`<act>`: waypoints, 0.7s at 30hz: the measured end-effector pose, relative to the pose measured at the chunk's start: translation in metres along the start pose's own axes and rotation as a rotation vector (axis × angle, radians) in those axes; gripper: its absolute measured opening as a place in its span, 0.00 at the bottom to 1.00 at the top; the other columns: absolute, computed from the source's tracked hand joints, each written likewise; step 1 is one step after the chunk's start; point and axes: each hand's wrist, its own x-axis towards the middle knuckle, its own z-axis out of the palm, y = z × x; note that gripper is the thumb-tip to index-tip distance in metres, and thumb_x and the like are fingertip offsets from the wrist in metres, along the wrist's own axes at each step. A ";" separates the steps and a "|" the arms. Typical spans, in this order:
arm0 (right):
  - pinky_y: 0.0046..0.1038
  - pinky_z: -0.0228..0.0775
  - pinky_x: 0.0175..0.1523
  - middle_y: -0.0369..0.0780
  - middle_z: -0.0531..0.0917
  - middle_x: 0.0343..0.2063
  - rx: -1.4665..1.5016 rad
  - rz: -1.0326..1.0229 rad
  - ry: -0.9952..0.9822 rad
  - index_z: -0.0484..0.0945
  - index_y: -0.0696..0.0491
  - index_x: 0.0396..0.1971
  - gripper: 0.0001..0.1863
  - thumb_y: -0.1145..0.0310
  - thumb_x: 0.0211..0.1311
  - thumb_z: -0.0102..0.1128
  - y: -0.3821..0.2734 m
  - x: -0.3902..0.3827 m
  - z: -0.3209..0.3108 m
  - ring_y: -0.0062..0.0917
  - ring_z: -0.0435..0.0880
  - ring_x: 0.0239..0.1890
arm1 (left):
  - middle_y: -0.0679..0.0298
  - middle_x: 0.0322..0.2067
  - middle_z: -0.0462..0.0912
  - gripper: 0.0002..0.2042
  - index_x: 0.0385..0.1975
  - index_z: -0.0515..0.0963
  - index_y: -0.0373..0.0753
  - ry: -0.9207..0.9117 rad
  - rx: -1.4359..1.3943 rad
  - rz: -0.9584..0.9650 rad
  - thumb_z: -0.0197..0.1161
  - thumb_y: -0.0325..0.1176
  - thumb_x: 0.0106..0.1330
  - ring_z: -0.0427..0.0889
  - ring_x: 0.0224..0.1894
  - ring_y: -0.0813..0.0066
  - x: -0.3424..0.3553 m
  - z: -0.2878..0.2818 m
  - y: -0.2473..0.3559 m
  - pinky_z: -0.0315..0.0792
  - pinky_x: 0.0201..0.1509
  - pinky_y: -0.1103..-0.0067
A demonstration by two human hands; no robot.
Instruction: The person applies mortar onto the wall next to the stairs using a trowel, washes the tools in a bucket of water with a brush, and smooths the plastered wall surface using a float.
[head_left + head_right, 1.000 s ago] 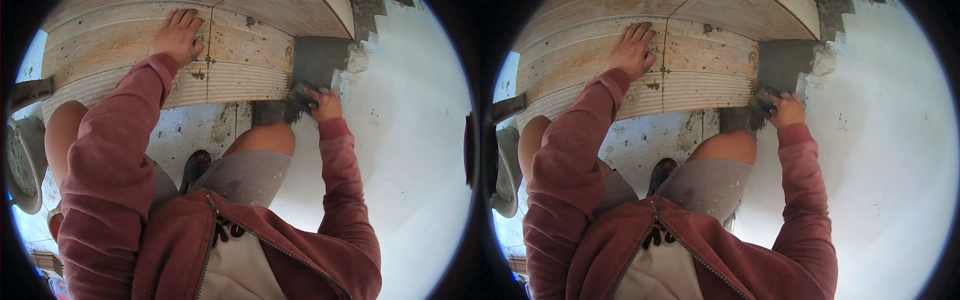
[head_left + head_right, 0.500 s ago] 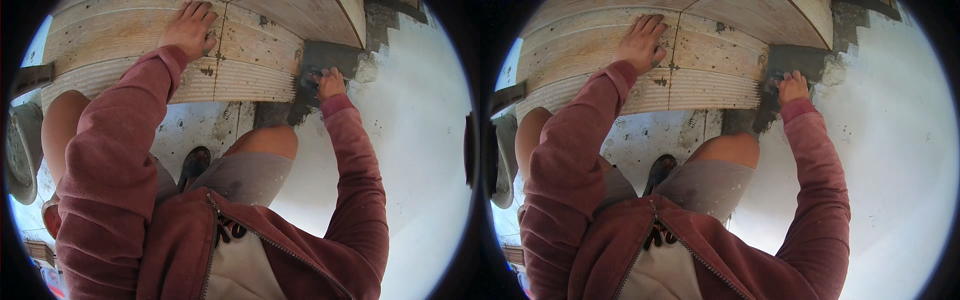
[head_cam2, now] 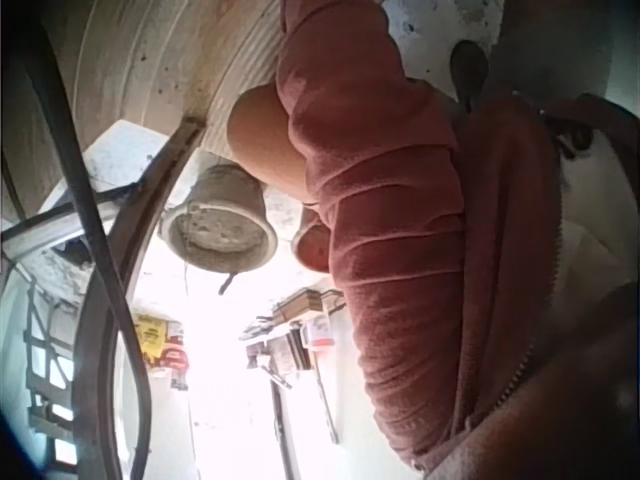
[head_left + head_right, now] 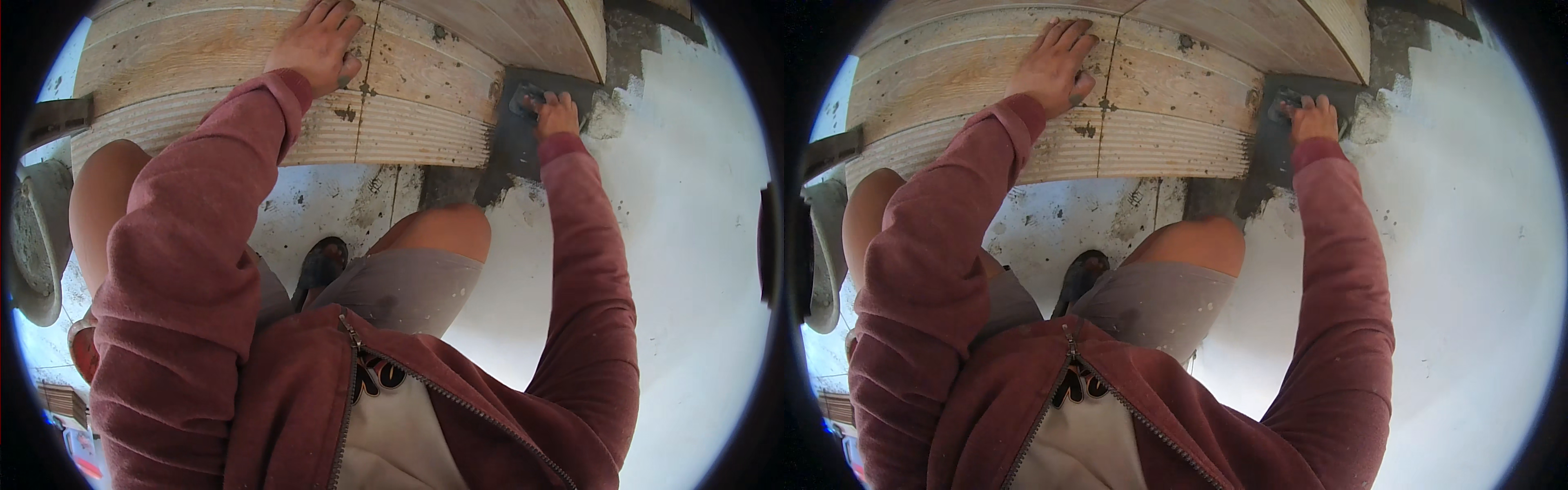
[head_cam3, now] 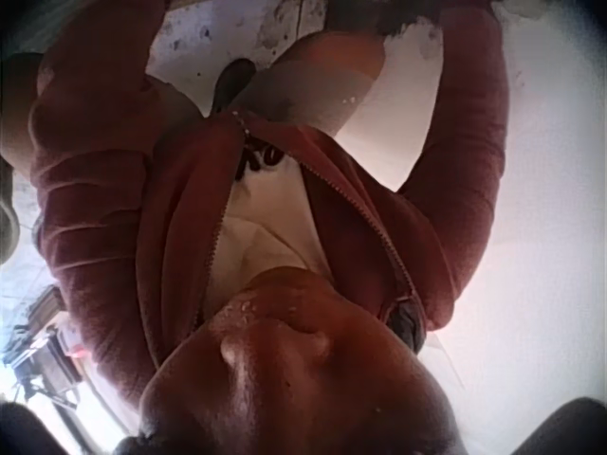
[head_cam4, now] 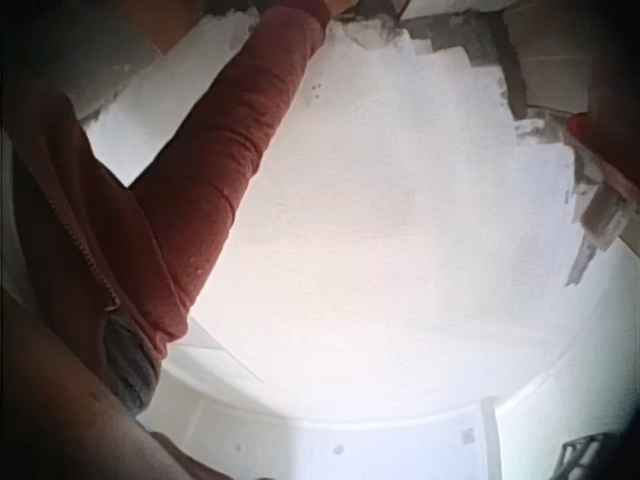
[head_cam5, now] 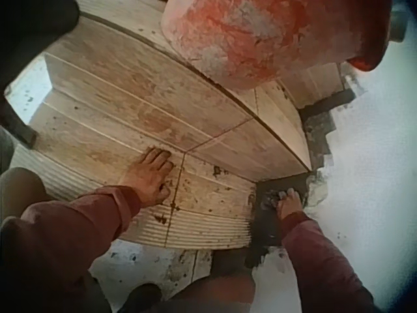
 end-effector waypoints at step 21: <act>0.31 0.66 0.46 0.32 0.76 0.37 0.051 0.006 -0.082 0.77 0.27 0.40 0.28 0.74 0.36 0.59 0.027 -0.002 -0.022 0.30 0.71 0.40 | 0.57 0.55 0.62 0.23 0.48 0.65 0.39 -0.031 0.019 -0.026 0.55 0.36 0.51 0.57 0.60 0.60 -0.003 0.001 -0.003 0.48 0.66 0.69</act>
